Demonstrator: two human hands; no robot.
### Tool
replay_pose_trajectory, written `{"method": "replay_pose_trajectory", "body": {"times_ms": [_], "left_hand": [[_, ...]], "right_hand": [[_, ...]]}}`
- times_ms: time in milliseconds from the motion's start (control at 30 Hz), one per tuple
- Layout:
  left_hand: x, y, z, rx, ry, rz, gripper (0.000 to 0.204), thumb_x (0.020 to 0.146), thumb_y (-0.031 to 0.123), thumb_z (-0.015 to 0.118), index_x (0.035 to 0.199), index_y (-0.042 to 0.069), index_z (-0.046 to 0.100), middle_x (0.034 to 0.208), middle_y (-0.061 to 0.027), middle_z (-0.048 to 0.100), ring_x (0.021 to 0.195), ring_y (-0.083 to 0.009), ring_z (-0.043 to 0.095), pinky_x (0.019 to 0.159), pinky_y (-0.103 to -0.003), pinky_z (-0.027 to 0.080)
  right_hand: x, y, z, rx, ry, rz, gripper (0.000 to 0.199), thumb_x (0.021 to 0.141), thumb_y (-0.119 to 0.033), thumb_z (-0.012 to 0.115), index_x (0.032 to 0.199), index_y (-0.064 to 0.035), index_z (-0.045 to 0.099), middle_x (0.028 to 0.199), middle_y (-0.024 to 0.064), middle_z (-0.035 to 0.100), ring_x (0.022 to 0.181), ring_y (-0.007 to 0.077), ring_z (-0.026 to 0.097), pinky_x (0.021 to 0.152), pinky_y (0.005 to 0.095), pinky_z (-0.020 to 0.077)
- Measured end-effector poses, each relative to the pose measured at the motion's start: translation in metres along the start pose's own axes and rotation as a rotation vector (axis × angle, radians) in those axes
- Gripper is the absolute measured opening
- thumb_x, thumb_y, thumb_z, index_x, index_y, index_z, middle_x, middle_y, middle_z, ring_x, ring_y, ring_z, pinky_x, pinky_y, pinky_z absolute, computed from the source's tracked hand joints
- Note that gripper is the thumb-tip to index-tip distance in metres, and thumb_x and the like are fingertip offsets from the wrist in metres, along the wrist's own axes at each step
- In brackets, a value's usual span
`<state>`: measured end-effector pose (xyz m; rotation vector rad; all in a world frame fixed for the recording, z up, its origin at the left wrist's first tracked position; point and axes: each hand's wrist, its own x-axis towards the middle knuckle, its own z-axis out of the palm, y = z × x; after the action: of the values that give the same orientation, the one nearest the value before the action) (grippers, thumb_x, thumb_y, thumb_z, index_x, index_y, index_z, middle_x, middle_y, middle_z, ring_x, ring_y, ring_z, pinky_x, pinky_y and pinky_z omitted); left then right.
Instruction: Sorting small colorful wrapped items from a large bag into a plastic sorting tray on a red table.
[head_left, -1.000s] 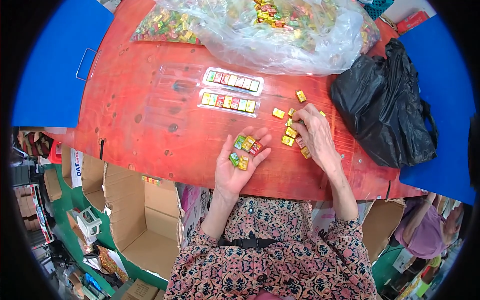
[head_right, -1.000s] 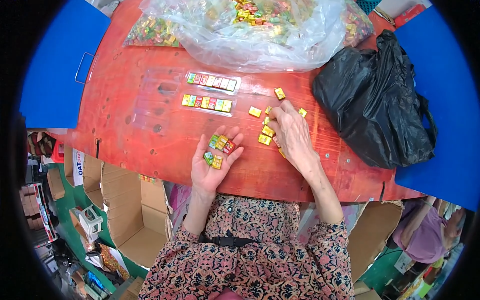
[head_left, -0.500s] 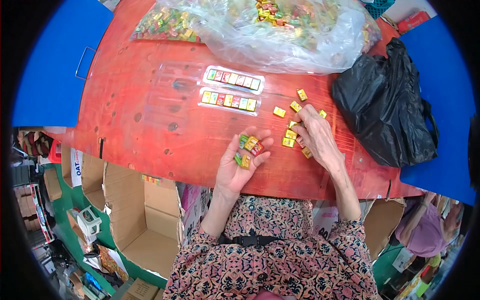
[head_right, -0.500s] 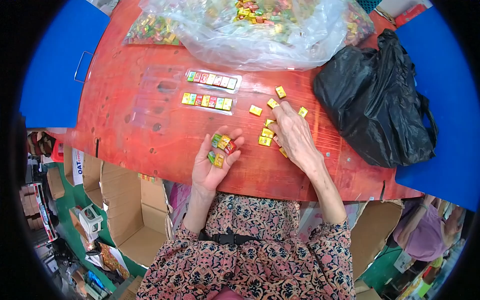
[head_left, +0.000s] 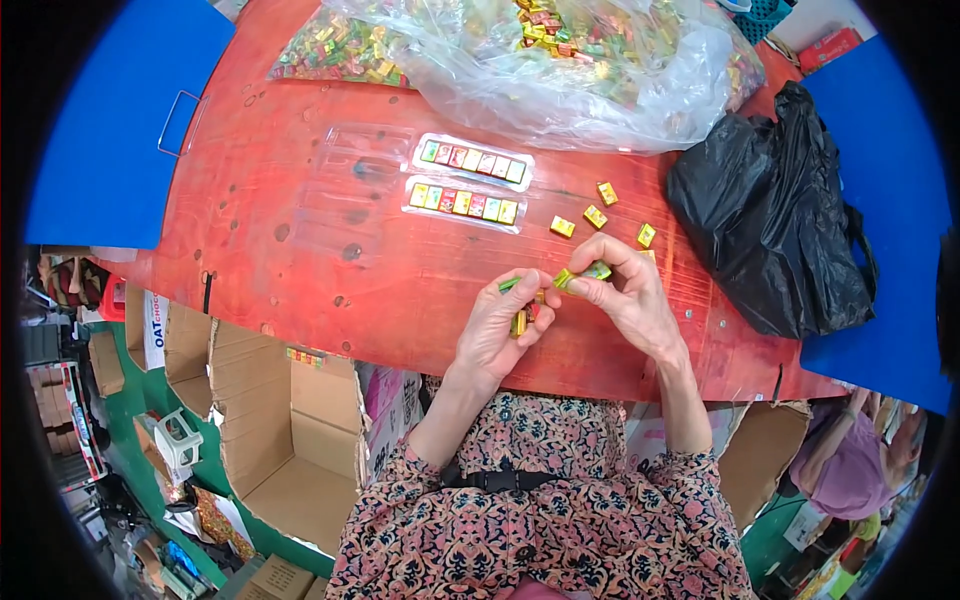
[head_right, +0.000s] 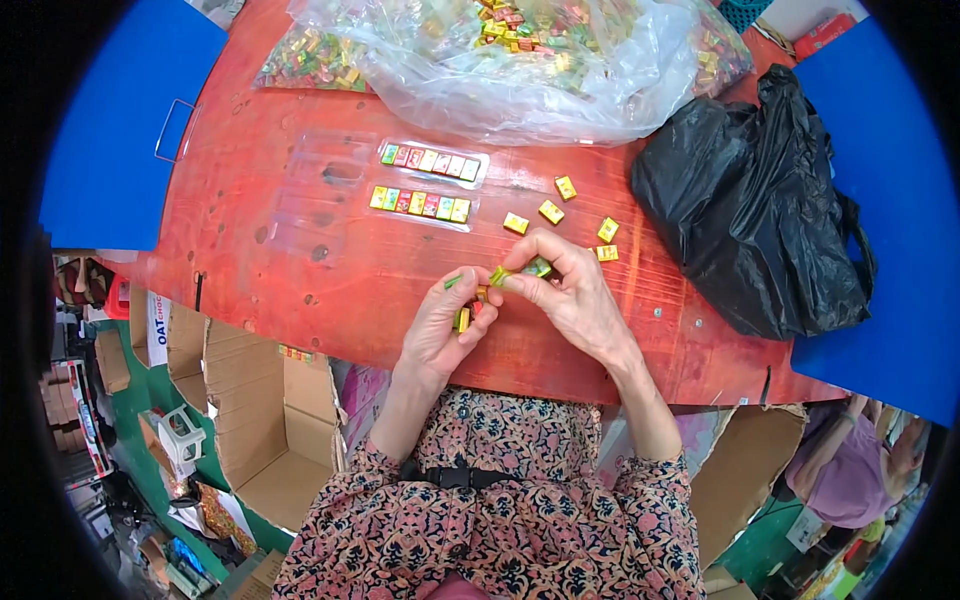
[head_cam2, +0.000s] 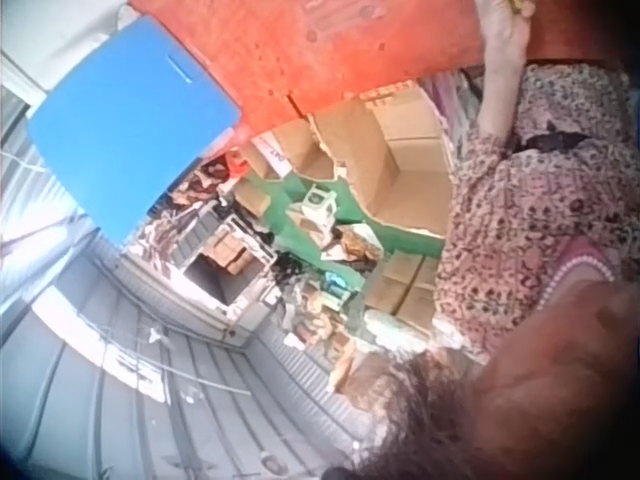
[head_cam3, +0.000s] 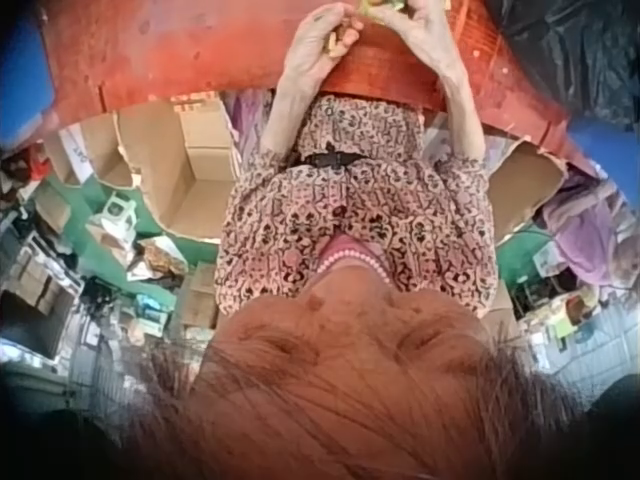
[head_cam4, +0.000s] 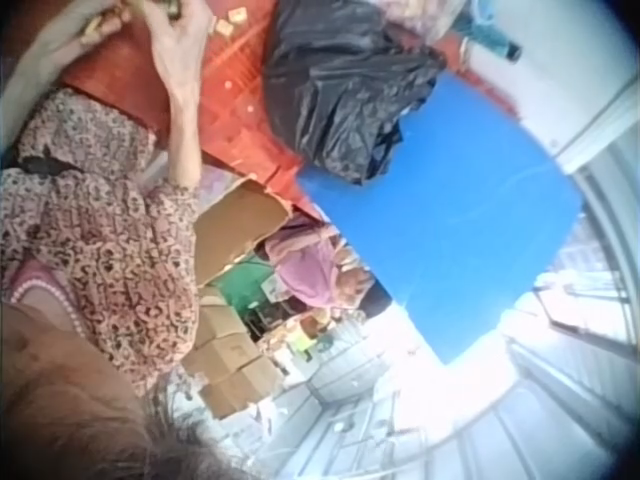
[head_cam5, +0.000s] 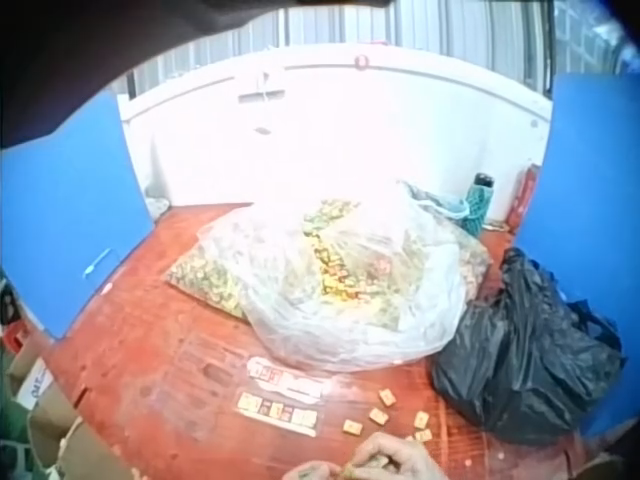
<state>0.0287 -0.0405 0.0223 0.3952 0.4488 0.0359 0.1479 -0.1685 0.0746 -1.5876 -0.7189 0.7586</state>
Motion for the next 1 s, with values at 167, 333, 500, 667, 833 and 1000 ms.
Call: {"method": "replay_pose_trajectory", "body": {"times_ms": [167,333,500,667,833,1000], "left_hand": [[0.000,0.000,0.004,-0.100,-0.034,-0.068,0.018,0.087,0.020,0.060,0.092,0.003,0.057,0.078,-0.0115,0.061,0.054,-0.0110,0.054,0.034,-0.015,0.033],[-0.004,0.000,-0.003,-0.066,-0.102,-0.032,0.018,0.087,0.020,0.061,0.092,0.003,0.058,0.080,-0.0110,0.062,0.055,-0.0123,0.055,0.034,-0.015,0.033],[-0.010,0.003,-0.001,0.031,-0.017,0.043,0.015,0.084,0.013,0.064,0.092,0.001,0.062,0.080,-0.0087,0.062,0.056,-0.0128,0.056,0.034,-0.016,0.034],[-0.016,-0.002,0.008,0.149,0.028,0.244,0.014,0.083,0.011,0.064,0.090,0.000,0.062,0.081,-0.0094,0.062,0.054,-0.0123,0.054,0.034,-0.016,0.034],[-0.015,0.001,0.004,0.164,0.098,0.293,0.012,0.084,0.011,0.062,0.088,0.000,0.061,0.079,-0.0092,0.062,0.053,-0.0101,0.053,0.035,-0.017,0.034],[-0.007,0.006,0.002,-0.029,0.077,0.056,0.016,0.087,0.013,0.059,0.090,-0.002,0.057,0.078,-0.0112,0.060,0.052,-0.0081,0.048,0.037,-0.016,0.033]], "right_hand": [[-0.001,-0.004,0.013,-0.025,-0.030,-0.100,0.010,0.081,-0.004,0.061,0.089,0.0009,0.059,0.083,0.0036,0.056,0.077,0.0109,0.056,0.064,0.0213,0.0435],[-0.005,-0.004,0.019,-0.209,0.035,-0.247,0.009,0.078,-0.002,0.060,0.086,0.0001,0.059,0.083,0.0074,0.056,0.077,0.0172,0.056,0.067,0.0274,0.0434],[-0.008,0.002,0.023,-0.211,0.084,-0.282,0.009,0.077,-0.002,0.062,0.085,0.0002,0.058,0.082,0.0076,0.056,0.076,0.0196,0.055,0.068,0.0296,0.0432],[-0.011,0.006,0.030,-0.236,0.113,-0.318,0.010,0.076,-0.003,0.064,0.085,0.0002,0.059,0.082,0.0076,0.056,0.076,0.0189,0.055,0.067,0.0294,0.0435],[-0.010,0.004,0.035,-0.125,0.121,-0.162,0.013,0.078,-0.004,0.064,0.089,0.0006,0.060,0.080,0.0061,0.055,0.077,0.0152,0.054,0.068,0.0273,0.0432],[-0.014,0.010,0.027,-0.088,0.186,-0.123,0.014,0.079,-0.002,0.062,0.093,0.0003,0.061,0.082,0.0046,0.056,0.079,0.0131,0.054,0.069,0.0253,0.0425]]}}
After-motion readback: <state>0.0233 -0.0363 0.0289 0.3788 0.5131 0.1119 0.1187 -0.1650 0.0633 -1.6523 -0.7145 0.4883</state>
